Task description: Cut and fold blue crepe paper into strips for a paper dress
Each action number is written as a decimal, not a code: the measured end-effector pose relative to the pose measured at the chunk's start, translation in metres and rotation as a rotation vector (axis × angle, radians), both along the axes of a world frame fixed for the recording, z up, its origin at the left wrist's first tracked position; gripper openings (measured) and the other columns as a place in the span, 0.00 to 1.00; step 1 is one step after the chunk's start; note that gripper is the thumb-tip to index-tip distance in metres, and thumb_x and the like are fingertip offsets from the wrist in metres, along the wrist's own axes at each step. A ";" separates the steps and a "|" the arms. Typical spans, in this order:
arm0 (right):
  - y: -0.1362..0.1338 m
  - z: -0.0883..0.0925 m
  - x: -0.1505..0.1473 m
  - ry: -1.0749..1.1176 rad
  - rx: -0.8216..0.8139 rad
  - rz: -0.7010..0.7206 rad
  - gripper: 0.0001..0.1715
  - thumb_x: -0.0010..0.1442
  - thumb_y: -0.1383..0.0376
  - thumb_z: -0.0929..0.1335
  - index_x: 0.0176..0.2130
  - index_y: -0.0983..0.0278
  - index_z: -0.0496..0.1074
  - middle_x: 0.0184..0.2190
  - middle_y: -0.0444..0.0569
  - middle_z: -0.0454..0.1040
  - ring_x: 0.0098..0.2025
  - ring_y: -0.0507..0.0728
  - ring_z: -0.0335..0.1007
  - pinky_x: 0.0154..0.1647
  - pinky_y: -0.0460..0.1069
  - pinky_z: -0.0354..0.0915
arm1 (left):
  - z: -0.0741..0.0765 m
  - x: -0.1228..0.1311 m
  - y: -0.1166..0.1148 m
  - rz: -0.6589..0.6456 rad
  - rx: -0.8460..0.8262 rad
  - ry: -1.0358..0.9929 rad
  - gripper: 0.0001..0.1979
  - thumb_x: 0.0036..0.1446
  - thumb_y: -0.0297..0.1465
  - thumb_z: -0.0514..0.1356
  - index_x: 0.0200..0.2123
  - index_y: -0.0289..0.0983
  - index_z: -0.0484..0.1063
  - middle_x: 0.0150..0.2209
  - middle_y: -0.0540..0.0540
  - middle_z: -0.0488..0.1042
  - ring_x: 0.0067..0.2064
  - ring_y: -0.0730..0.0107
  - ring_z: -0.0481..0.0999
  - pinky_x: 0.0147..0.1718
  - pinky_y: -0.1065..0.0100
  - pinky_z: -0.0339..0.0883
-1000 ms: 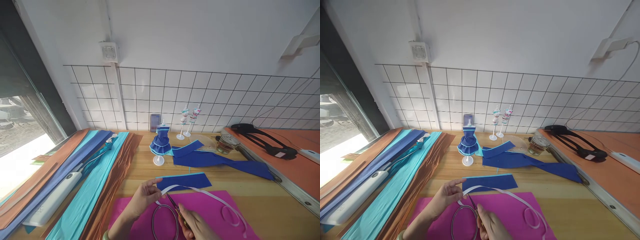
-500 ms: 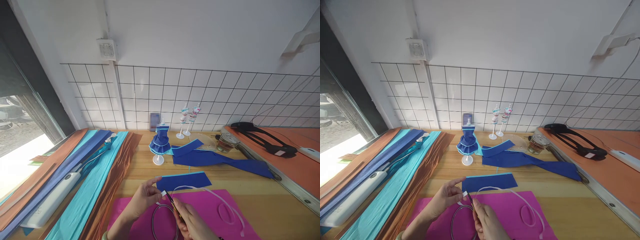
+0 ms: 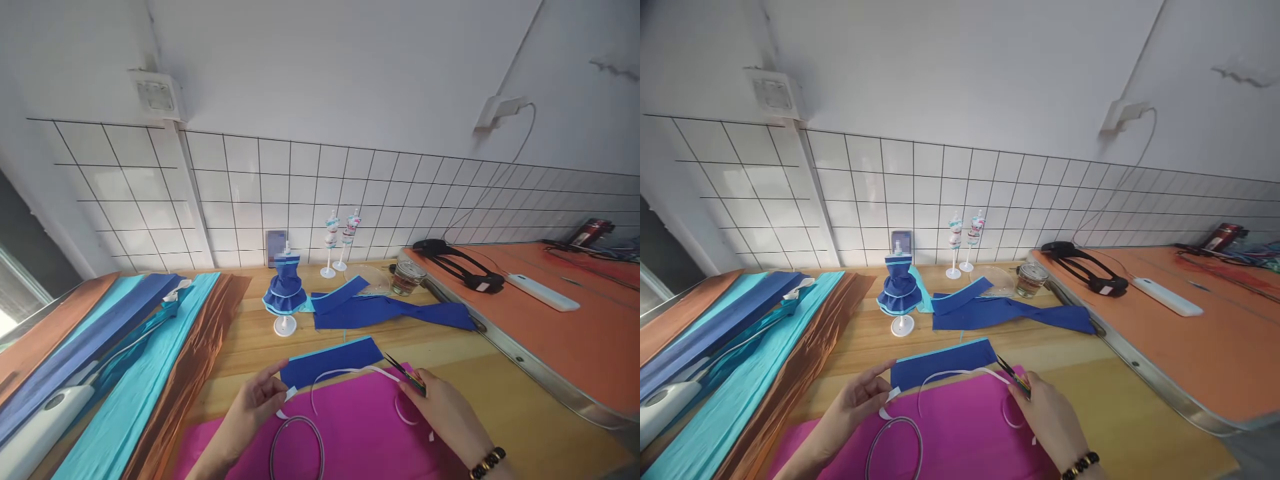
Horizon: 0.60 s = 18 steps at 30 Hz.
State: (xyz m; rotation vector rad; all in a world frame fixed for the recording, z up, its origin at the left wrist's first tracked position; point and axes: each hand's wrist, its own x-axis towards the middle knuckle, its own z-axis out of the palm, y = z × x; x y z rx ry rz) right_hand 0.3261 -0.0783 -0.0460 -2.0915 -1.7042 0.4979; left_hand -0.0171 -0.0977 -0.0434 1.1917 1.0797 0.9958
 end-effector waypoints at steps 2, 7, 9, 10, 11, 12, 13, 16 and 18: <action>-0.003 -0.005 0.007 -0.009 -0.022 0.022 0.14 0.51 0.52 0.63 0.26 0.60 0.66 0.29 0.55 0.77 0.33 0.65 0.74 0.29 0.51 0.62 | 0.001 0.000 0.000 0.008 0.009 0.005 0.32 0.48 0.42 0.62 0.55 0.38 0.64 0.27 0.52 0.68 0.30 0.71 0.66 0.33 0.66 0.60; -0.011 -0.003 0.006 0.022 -0.027 0.075 0.17 0.54 0.57 0.63 0.18 0.59 0.59 0.15 0.46 0.69 0.18 0.56 0.64 0.20 0.48 0.54 | -0.002 0.001 0.002 0.040 0.023 -0.022 0.29 0.46 0.41 0.64 0.52 0.38 0.68 0.27 0.52 0.67 0.30 0.72 0.66 0.31 0.67 0.59; -0.010 0.010 -0.001 0.056 0.011 0.099 0.17 0.56 0.56 0.62 0.19 0.59 0.58 0.14 0.44 0.66 0.18 0.55 0.61 0.21 0.48 0.53 | -0.004 0.001 0.002 0.053 0.024 -0.033 0.27 0.45 0.40 0.65 0.50 0.37 0.69 0.26 0.52 0.67 0.29 0.73 0.65 0.30 0.68 0.59; -0.009 0.020 -0.007 0.081 0.033 0.117 0.17 0.57 0.55 0.61 0.20 0.59 0.58 0.14 0.43 0.65 0.18 0.54 0.60 0.21 0.48 0.53 | -0.005 0.001 0.003 0.055 0.026 -0.038 0.27 0.45 0.40 0.65 0.49 0.37 0.70 0.26 0.52 0.67 0.28 0.74 0.65 0.29 0.69 0.58; -0.007 0.032 -0.017 0.111 0.056 0.140 0.18 0.58 0.54 0.60 0.21 0.59 0.58 0.15 0.42 0.64 0.19 0.54 0.59 0.22 0.47 0.53 | -0.007 0.002 0.003 0.056 0.031 -0.043 0.27 0.44 0.40 0.66 0.48 0.36 0.70 0.25 0.52 0.68 0.28 0.74 0.64 0.29 0.69 0.58; -0.006 0.045 -0.029 0.146 0.079 0.171 0.19 0.58 0.52 0.60 0.22 0.59 0.58 0.16 0.42 0.64 0.20 0.53 0.60 0.23 0.47 0.54 | -0.008 0.002 0.003 0.057 0.036 -0.047 0.27 0.43 0.40 0.66 0.48 0.36 0.70 0.25 0.52 0.68 0.27 0.75 0.64 0.28 0.70 0.58; -0.006 0.060 -0.045 0.183 0.097 0.206 0.19 0.58 0.51 0.60 0.23 0.59 0.59 0.17 0.42 0.65 0.20 0.53 0.60 0.23 0.47 0.54 | -0.009 0.002 0.004 0.060 0.039 -0.047 0.28 0.43 0.40 0.67 0.48 0.35 0.70 0.24 0.53 0.68 0.27 0.75 0.64 0.28 0.70 0.58; -0.009 0.099 -0.112 0.309 0.149 0.385 0.17 0.59 0.51 0.61 0.28 0.59 0.66 0.22 0.43 0.69 0.25 0.54 0.64 0.26 0.46 0.57 | -0.011 0.003 0.003 0.098 0.035 -0.015 0.30 0.39 0.41 0.69 0.46 0.34 0.71 0.23 0.53 0.68 0.25 0.75 0.65 0.27 0.69 0.60; -0.016 0.115 -0.164 0.384 0.163 0.526 0.13 0.58 0.56 0.63 0.28 0.59 0.69 0.23 0.43 0.71 0.26 0.53 0.65 0.26 0.46 0.57 | -0.011 0.002 0.002 0.181 0.025 0.028 0.24 0.42 0.40 0.67 0.42 0.34 0.72 0.24 0.52 0.70 0.26 0.73 0.68 0.28 0.68 0.63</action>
